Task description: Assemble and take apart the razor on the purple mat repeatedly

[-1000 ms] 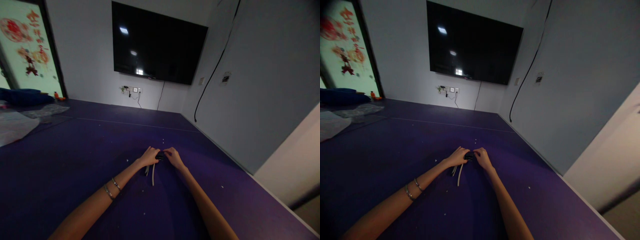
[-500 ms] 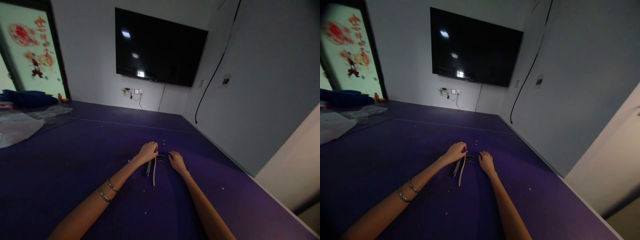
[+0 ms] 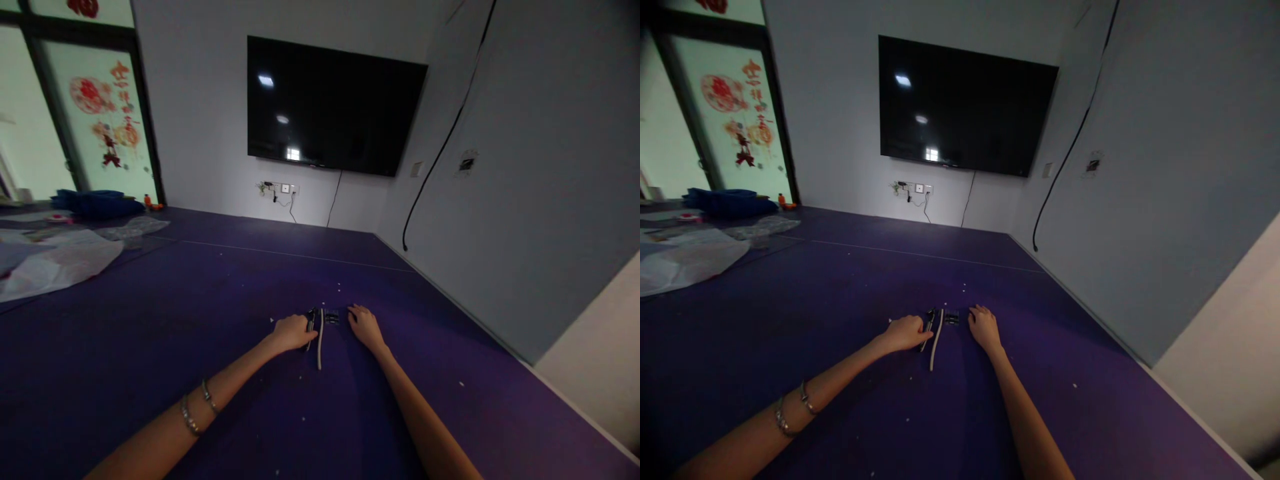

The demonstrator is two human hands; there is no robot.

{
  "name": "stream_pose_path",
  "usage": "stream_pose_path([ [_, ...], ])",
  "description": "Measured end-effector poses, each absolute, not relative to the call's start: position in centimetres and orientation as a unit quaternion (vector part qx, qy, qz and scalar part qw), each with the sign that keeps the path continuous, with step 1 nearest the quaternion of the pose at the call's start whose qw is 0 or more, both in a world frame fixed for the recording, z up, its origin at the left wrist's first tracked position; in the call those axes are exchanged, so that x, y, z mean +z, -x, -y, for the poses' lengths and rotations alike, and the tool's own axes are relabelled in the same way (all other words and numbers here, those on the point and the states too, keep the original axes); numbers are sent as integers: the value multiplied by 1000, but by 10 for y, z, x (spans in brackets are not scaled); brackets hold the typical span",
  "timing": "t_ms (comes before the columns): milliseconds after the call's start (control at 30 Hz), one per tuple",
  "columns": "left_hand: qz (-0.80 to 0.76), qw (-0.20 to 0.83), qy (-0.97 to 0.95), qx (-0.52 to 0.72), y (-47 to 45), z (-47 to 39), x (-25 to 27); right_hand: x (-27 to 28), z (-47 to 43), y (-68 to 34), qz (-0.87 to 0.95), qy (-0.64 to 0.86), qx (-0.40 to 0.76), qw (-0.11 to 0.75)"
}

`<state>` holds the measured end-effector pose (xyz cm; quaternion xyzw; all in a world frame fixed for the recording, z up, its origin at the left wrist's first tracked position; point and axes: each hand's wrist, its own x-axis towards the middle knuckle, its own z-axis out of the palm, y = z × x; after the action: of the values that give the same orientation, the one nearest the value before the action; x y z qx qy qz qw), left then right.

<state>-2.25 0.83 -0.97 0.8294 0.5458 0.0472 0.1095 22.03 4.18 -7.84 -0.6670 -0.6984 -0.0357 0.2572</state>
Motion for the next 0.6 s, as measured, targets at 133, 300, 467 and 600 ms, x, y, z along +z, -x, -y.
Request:
stream_pose_path([
  [133,-540,67,-838,44,16,0,-18,-77,-41,-220,701,668,-41,246],
  [300,-543,47,-837,39,15,6,-20,-78,-41,-218,695,668,-38,264],
  [467,-547,57,-834,40,18,7,-21,-76,-42,-222,681,653,4,331],
  [600,-553,67,-828,58,20,6,-20,-67,-40,-224,674,640,18,369],
])
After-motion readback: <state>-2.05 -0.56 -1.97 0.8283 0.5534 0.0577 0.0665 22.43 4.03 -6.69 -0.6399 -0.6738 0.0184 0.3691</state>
